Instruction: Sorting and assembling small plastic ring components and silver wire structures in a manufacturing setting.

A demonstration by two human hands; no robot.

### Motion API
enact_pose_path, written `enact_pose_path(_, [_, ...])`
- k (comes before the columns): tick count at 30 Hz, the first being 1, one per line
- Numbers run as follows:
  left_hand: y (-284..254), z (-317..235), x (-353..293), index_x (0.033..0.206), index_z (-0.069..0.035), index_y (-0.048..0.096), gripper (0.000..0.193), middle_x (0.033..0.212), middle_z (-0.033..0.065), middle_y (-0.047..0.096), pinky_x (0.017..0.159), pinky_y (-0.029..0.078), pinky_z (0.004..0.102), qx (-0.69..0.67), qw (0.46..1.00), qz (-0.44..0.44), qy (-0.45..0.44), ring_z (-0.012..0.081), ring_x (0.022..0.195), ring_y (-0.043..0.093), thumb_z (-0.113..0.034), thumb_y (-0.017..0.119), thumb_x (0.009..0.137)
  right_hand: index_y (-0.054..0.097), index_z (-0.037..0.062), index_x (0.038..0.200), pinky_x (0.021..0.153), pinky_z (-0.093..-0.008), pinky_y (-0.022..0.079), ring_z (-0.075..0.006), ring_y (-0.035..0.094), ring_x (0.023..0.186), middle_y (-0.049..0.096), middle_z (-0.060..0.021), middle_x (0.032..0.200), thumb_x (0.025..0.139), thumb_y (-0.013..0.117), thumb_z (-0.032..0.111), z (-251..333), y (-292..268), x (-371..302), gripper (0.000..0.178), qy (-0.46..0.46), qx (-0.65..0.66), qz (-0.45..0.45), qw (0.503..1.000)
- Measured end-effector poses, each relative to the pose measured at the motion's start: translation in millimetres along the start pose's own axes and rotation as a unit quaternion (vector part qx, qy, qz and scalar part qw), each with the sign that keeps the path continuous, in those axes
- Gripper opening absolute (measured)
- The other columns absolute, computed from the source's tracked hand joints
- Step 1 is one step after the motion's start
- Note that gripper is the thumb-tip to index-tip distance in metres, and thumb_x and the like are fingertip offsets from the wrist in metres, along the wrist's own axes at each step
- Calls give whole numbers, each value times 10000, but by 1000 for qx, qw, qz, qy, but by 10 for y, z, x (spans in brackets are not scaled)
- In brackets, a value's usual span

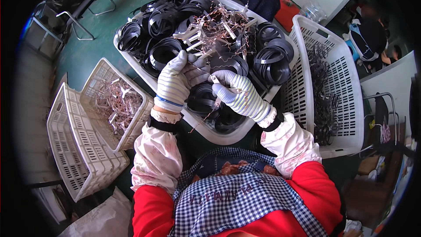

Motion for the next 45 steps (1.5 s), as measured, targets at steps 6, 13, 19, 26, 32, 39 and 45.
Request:
enact_pose_path(6, [343, 220, -10, 1295, 32, 610, 544, 1168, 173, 698, 1022, 518, 403, 112, 968, -66, 214, 259, 1127, 664, -448, 537, 1047, 675, 13, 1091, 709, -229, 509, -74, 631, 761, 699, -33, 875, 1030, 604, 211, 22, -232, 175, 219, 39, -108, -116, 987])
enact_pose_path(13, [444, 252, -390, 812, 29, 694, 789, 839, 180, 678, 1108, 385, 545, 197, 922, 273, 191, 340, 880, 664, -635, 338, 1046, 667, 61, 978, 636, -254, 543, -90, 575, 587, 583, 27, 705, 1004, 622, 317, 191, -364, 210, 262, 174, 307, -192, 916])
enact_pose_path(19, [648, 219, -363, 1309, -12, 582, 670, 1357, 176, 601, 1156, 355, 467, 58, 959, 91, 261, 307, 1280, 561, -604, 439, 1029, 690, 52, 998, 660, -279, 567, -73, 560, 608, 613, 5, 751, 981, 631, 369, 226, -623, 214, 323, 166, 42, -64, 983])
enact_pose_path(26, [505, 189, -394, 1047, -7, 706, 799, 1125, 227, 692, 1164, 333, 489, -13, 942, 305, 137, 358, 1287, 540, -688, 290, 1022, 675, 44, 1042, 657, -268, 512, -75, 523, 618, 562, 26, 730, 1009, 601, 367, 51, -339, 145, 333, 213, 175, -55, 960])
enact_pose_path(32, [440, 140, -333, 670, -3, 647, 870, 813, 224, 692, 1122, 356, 530, 71, 947, 263, 170, 390, 1081, 630, -631, 192, 1064, 687, 37, 1042, 698, -256, 498, -78, 565, 700, 614, 17, 773, 1037, 570, 358, 67, -417, 178, 342, 152, 56, -72, 984])
enact_pose_path(39, [637, -53, -500, 1451, -8, 514, 558, 1430, 194, 572, 1234, 180, 508, 671, 603, 10, 433, 377, 1383, 486, -401, 377, 1078, 687, 28, 1034, 709, -407, 558, -342, 706, 753, 700, -197, 795, 970, 608, 427, -93, -318, 221, 412, 56, -396, -121, 909])
enact_pose_path(45, [1079, 117, -721, 1489, -16, 470, 661, 1482, 184, 530, 1239, 94, 551, 700, 558, 152, 419, 389, 1458, 400, -467, 491, 1007, 652, 52, 1014, 797, -465, 560, -340, 721, 955, 733, -188, 978, 1008, 530, 393, -146, -158, 7, 362, -265, -518, 22, 813])
Point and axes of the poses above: each hand's wrist, its own x-axis towards the middle knuckle, its own y-axis out of the palm, z = x × y, the point moved 2 cm from there along x, towards the middle knuckle
